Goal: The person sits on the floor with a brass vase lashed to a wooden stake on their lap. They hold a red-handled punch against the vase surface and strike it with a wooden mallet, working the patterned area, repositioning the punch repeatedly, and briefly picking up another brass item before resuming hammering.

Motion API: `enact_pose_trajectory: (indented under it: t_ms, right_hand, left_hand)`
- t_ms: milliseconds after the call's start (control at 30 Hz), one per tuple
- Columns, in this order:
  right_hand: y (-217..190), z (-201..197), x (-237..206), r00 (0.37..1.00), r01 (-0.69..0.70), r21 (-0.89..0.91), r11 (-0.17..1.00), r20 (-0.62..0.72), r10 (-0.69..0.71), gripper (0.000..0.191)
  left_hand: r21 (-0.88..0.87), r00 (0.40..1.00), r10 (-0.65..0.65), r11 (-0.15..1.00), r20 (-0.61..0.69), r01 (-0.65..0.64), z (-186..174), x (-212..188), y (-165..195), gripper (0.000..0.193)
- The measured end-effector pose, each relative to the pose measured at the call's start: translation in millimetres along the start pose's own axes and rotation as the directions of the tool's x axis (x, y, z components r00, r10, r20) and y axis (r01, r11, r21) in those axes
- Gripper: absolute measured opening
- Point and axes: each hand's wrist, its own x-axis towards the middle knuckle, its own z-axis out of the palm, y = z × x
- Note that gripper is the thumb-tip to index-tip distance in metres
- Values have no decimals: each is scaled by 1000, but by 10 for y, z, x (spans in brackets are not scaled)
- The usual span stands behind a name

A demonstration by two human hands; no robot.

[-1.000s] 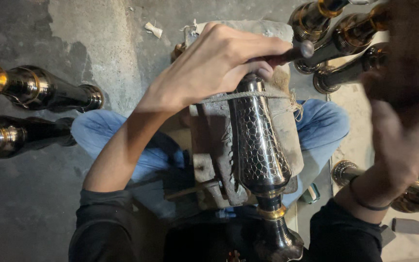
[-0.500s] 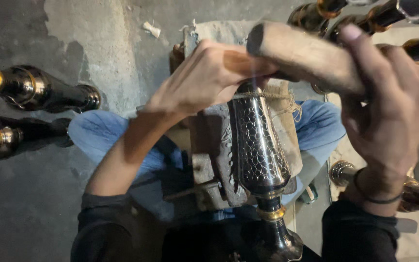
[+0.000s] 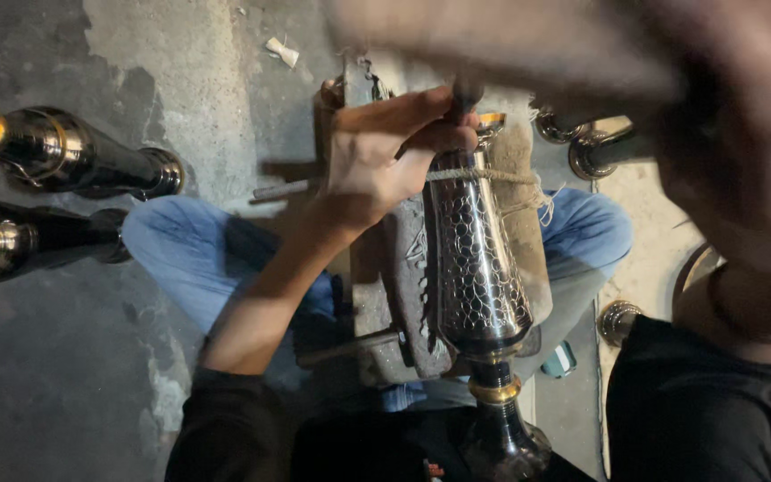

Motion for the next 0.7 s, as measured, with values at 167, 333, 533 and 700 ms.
enact_pose_trajectory:
  t_ms: [167,333,533,700]
  right_hand:
    - [78,191,-77,999,-28,62,998,-22,30,81]
    - [152,476,-193,983,-16,339,941,-167,77,56]
    - [71,590,-404,967,-154,142,978,-182,179,61]
    - [53,813,-490,933,-37,237,971,-339,119,67]
  left_hand:
    - [81,1000,-16,997,9,15,0,0,-30,11]
    - [87,989,40,995,142,-53,-23,63,-137,19]
    - [-23,950,88,996,299,-85,-51,165,-184,41]
    - [67,916,132,983,380,-169,-65,276,-176,42]
